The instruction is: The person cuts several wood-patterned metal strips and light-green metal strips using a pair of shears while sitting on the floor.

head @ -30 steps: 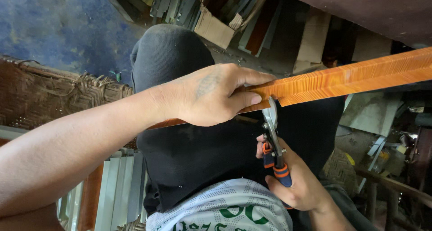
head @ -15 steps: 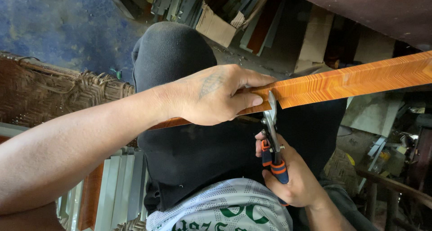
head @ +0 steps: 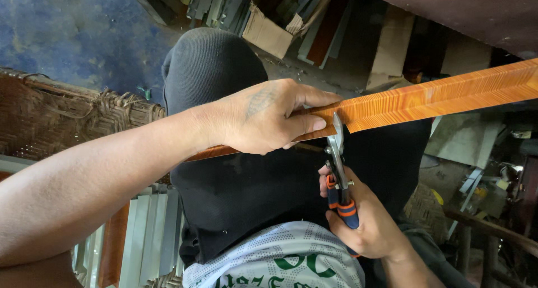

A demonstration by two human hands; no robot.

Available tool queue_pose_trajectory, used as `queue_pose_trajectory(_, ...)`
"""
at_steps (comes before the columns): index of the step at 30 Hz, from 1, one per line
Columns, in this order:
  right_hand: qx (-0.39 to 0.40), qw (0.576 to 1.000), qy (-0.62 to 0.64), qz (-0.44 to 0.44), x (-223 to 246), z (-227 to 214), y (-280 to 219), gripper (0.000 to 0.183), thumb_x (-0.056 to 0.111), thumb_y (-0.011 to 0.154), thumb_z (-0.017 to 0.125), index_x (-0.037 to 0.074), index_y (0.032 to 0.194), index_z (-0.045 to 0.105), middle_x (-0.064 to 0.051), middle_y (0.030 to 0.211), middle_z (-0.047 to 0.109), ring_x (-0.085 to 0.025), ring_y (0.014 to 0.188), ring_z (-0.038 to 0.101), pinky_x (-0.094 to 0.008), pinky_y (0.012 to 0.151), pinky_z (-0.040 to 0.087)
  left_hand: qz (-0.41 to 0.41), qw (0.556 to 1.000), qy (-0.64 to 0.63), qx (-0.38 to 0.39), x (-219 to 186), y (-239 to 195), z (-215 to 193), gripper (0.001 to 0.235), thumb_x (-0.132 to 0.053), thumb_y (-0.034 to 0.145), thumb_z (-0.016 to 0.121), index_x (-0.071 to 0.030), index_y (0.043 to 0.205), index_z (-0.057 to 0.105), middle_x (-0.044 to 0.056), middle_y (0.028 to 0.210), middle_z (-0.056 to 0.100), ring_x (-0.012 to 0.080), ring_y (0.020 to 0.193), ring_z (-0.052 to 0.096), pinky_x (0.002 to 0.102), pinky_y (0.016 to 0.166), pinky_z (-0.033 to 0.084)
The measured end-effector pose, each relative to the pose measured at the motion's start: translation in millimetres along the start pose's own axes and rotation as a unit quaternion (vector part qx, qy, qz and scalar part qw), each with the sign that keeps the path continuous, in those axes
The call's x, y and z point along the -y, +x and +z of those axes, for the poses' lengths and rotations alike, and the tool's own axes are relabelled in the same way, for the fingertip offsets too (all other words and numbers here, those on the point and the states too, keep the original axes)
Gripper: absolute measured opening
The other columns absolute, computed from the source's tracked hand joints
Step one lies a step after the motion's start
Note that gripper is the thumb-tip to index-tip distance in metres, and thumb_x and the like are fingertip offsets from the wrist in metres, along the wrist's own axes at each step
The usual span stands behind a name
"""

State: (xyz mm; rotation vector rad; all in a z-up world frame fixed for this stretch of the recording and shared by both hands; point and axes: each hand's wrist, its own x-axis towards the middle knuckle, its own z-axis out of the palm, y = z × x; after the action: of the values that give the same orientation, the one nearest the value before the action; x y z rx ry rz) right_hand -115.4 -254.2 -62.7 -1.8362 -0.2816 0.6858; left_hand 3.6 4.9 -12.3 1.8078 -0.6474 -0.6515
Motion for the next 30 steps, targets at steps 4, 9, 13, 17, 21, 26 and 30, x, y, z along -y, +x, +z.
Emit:
queue_pose_trajectory(4,-0.020,1.000,-0.021,0.011,-0.4,1.6,3.3,0.057,-0.010,0.070,0.060,0.003,0.125,0.053,-0.007,0.096,0.059,-0.018,0.087,0.060,-0.032,0.082,0.052,-0.023,1.000,-0.002,0.005,-0.9,-0.6,-0.7,0.047,-0.023,0.100,0.053,-0.008,0.145,0.054,0.005,0.076,0.075,0.0089,0.060,0.068,0.028,0.059,0.059)
queue_pose_trajectory(9,-0.035,0.999,-0.022,0.018,-7.3,1.7,6.5,0.047,-0.009,0.073,0.064,0.002,0.118,0.056,-0.005,0.088,0.064,-0.014,0.078,0.065,-0.029,0.074,0.055,-0.009,1.000,-0.020,0.017,-1.5,-0.4,-1.8,0.047,-0.021,0.101,0.052,-0.009,0.146,0.055,0.002,0.073,0.071,0.0079,0.058,0.065,0.027,0.057,0.058)
queue_pose_trajectory(13,-0.047,0.997,-0.055,-0.028,-12.0,2.9,9.5,0.034,-0.005,0.079,0.067,0.000,0.112,0.058,-0.005,0.082,0.067,-0.012,0.070,0.069,-0.026,0.067,0.057,-0.030,0.999,-0.012,0.021,-2.7,0.1,-2.5,0.048,-0.023,0.101,0.052,-0.011,0.148,0.051,0.000,0.066,0.067,0.0069,0.053,0.063,0.026,0.051,0.056)
queue_pose_trajectory(17,-0.081,0.993,-0.088,-0.013,-11.7,6.7,10.3,0.026,-0.002,0.082,0.068,0.000,0.106,0.060,-0.004,0.075,0.070,-0.012,0.067,0.073,-0.026,0.065,0.057,-0.028,0.999,-0.019,0.020,-4.0,0.3,-3.1,0.049,-0.023,0.102,0.052,-0.009,0.149,0.049,0.001,0.067,0.067,0.0068,0.054,0.062,0.026,0.052,0.056)
queue_pose_trajectory(21,-0.092,0.990,-0.104,0.021,-9.2,6.1,12.2,0.021,0.000,0.083,0.069,0.001,0.102,0.061,-0.004,0.073,0.071,-0.013,0.064,0.075,-0.027,0.063,0.058,-0.103,0.993,-0.039,0.033,0.6,-0.9,-5.2,0.051,-0.024,0.103,0.050,-0.016,0.154,0.050,0.006,0.062,0.060,0.0126,0.048,0.057,0.033,0.045,0.053)
queue_pose_trajectory(26,-0.060,0.993,-0.094,0.039,-1.5,-1.0,7.4,0.036,0.000,0.081,0.068,0.004,0.115,0.058,-0.005,0.082,0.069,-0.014,0.070,0.071,-0.029,0.069,0.057,0.110,0.992,0.057,-0.012,0.3,0.8,-11.1,0.045,-0.033,0.111,0.060,-0.002,0.143,0.056,0.004,0.092,0.076,0.0136,0.081,0.077,0.029,0.071,0.061)
queue_pose_trajectory(30,-0.010,0.999,0.033,-0.036,1.3,-1.4,-0.4,0.062,-0.002,0.079,0.065,0.001,0.138,0.046,-0.007,0.106,0.059,-0.016,0.096,0.059,-0.032,0.089,0.049,0.036,0.951,0.297,-0.082,-33.4,-7.3,-29.5,0.053,-0.031,0.088,0.075,-0.002,0.131,0.060,0.018,0.092,0.075,0.0308,0.084,0.076,0.038,0.070,0.058)
